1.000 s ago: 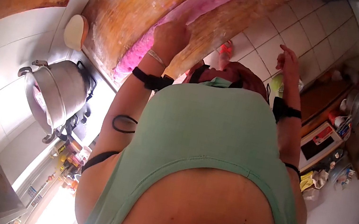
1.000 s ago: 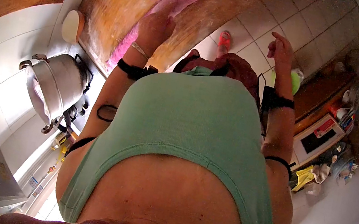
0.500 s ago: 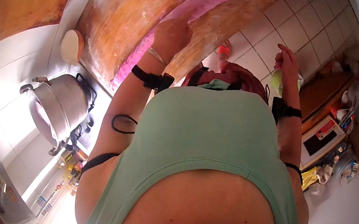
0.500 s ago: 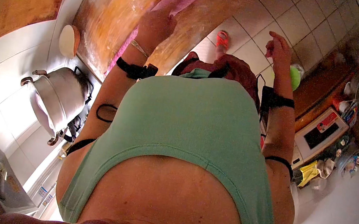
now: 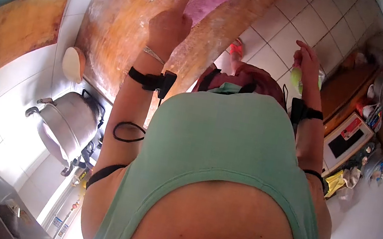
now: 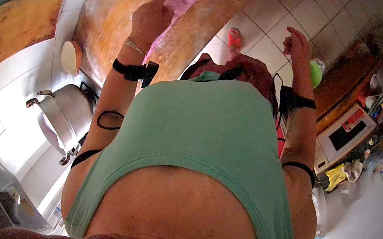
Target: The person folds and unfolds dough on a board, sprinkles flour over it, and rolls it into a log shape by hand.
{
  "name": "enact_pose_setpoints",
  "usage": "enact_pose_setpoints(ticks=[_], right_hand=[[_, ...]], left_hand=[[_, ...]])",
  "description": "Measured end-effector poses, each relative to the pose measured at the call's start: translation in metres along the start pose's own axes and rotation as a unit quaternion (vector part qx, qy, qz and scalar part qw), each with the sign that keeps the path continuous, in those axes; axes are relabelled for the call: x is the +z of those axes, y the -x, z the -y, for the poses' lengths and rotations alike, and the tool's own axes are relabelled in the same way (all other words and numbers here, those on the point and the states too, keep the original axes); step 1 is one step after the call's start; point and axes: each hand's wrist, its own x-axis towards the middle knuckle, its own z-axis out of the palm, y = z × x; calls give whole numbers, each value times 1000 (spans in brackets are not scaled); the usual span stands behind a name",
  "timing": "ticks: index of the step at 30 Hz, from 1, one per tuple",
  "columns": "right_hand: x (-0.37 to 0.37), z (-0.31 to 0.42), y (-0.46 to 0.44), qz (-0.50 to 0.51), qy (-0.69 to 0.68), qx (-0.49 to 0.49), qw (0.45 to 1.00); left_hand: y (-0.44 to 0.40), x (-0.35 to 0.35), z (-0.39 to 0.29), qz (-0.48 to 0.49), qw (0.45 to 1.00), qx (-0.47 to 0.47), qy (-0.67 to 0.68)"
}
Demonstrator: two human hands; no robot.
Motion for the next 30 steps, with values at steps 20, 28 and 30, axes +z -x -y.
enact_pose_setpoints(ticks=[20,28,30], right_hand=[[0,6,-21,4,-4,27,1000],[-8,6,-34,25,-5,13,1000],[-7,9,-35,27,-2,7,1000]], left_hand=[[-8,3,1,-54,996,56,53],[-16,15,-11,-32,995,74,55],[-24,15,-15,-53,993,85,64]])
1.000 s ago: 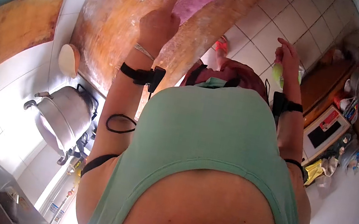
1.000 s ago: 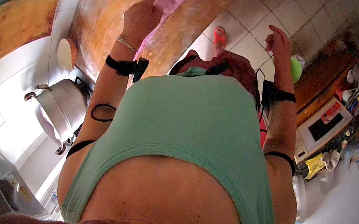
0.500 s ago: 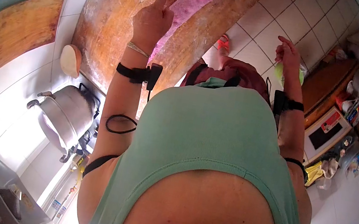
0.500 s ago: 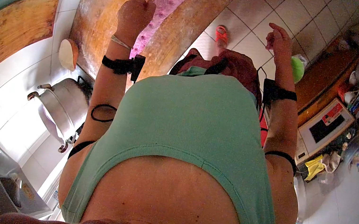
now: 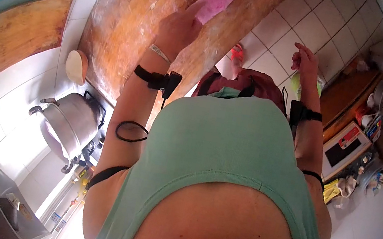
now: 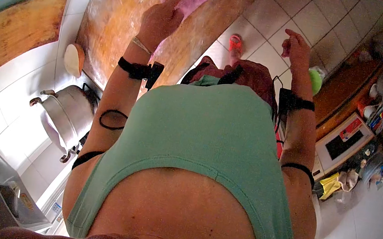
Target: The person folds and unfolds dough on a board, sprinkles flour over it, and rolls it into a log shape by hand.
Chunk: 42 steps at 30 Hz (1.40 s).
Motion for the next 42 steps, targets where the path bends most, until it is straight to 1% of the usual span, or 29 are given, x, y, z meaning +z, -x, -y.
enact_pose_setpoints(ticks=[2,4,6,7,9,10,12,13,15,19,20,21,23,24,26,27,28,29,30,31,32,33,35,36,38,39,40,41,42], right_hand=[[4,7,2,-20,3,16,1000],[7,12,1,-15,0,12,1000],[11,17,0,-9,0,10,1000],[14,21,-2,-12,1,8,1000],[19,29,-8,-12,5,2,1000],[21,33,-13,5,6,-11,1000],[31,44,-21,28,12,-26,999],[38,51,-27,41,39,-40,998],[55,65,-34,57,71,-55,994],[98,100,-45,116,179,-117,970],[107,106,-49,131,220,-136,957],[114,109,-56,134,226,-139,955],[130,109,-70,149,262,-216,929],[139,112,-73,154,267,-220,925],[154,125,-83,176,317,-334,870],[161,130,-94,180,321,-351,861],[168,134,-111,169,398,-371,821],[173,146,-126,154,472,-386,777],[182,168,-131,154,476,-401,768],[197,196,-129,135,472,-400,774],[212,219,-132,115,469,-400,779],[226,232,-142,115,471,-412,771],[258,252,-177,102,447,-485,745],[273,259,-194,107,448,-490,740],[303,266,-230,119,529,-506,670],[315,262,-249,126,533,-504,668],[327,258,-270,122,545,-533,636],[337,252,-291,119,555,-560,604],[344,243,-309,127,558,-555,604]], left_hand=[[-10,5,-5,5,1000,9,-3],[-16,6,-9,9,1000,16,-6],[-17,6,-11,43,998,23,-33],[-17,4,-10,40,998,22,-33],[-14,-2,-10,-14,999,32,14],[-10,-7,-9,-18,999,27,15],[0,-17,-8,7,999,-34,24],[8,-20,-8,2,999,-39,27],[24,-24,-7,-19,993,-77,84],[61,-8,7,-68,989,-100,88],[72,-10,3,-53,984,-133,109],[83,-12,0,-38,977,-165,130],[102,-5,0,-30,974,-180,138],[113,1,1,-17,971,-188,144],[138,20,4,-27,964,-206,168],[147,28,7,-35,957,-218,187],[157,33,10,-45,946,-213,239],[163,31,4,-55,944,-232,230],[170,30,0,-63,940,-240,235],[179,39,1,-83,929,-242,267],[183,32,-5,-109,931,-234,256],[188,29,-8,-107,926,-247,266],[195,26,-10,-114,917,-262,279],[200,26,-11,-99,908,-285,291],[210,28,-9,-82,895,-314,307],[216,33,-7,-82,892,-321,309],[219,40,-6,-83,889,-327,311],[221,48,-8,-134,889,-309,310],[225,48,-10,-129,886,-315,314]])
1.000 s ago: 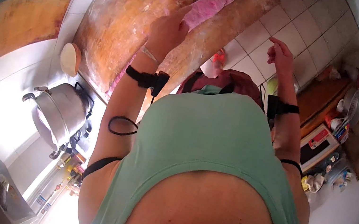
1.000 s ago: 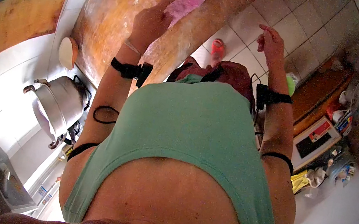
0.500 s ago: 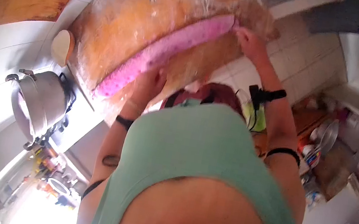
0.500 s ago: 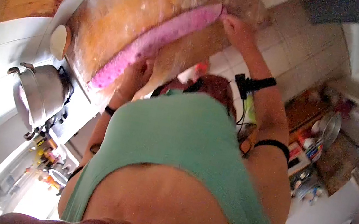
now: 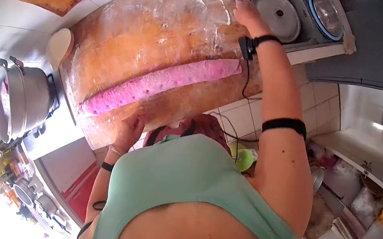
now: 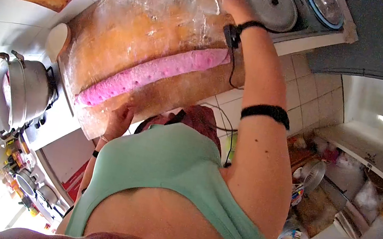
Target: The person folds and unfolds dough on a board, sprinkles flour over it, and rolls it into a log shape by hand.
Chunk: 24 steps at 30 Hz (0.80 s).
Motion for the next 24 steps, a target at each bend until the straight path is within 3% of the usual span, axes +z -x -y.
enact_pose_setpoints(ticks=[2,3,5,8,9,12,14,15,17,18,19,20,22,24], right_hand=[[37,-21,-18,0,160,-44,986],[35,-18,-21,30,133,-19,990],[5,2,-23,100,-6,97,990],[-62,40,-25,145,-217,275,925],[-55,28,-43,342,-86,207,913],[-114,62,22,313,-45,198,928],[-109,40,66,175,-221,238,929],[-106,35,94,174,-223,247,927],[-106,35,149,-76,-234,130,960],[-120,46,173,2,-292,247,924],[-128,55,196,40,-324,306,895],[-136,65,218,76,-349,364,860],[-124,78,268,14,-231,317,920],[-108,100,307,-87,-86,229,966]], left_hand=[[3,-4,-3,15,998,-47,-33],[3,-5,-8,20,998,-63,-24],[3,-1,-6,6,998,-52,-20],[0,-6,-3,15,999,-35,-35],[-5,-5,-6,9,1000,-9,-27],[-25,-9,-20,22,999,28,-22],[-42,-10,-31,28,996,64,-48],[-50,-13,-41,50,995,51,-74],[-68,-10,-51,53,993,74,-80],[-77,-6,-54,51,991,94,-80],[-89,-2,-57,58,990,98,-85],[-101,3,-60,34,982,159,-97],[-124,13,-69,18,968,226,-108],[-144,17,-84,-28,918,347,-189]])
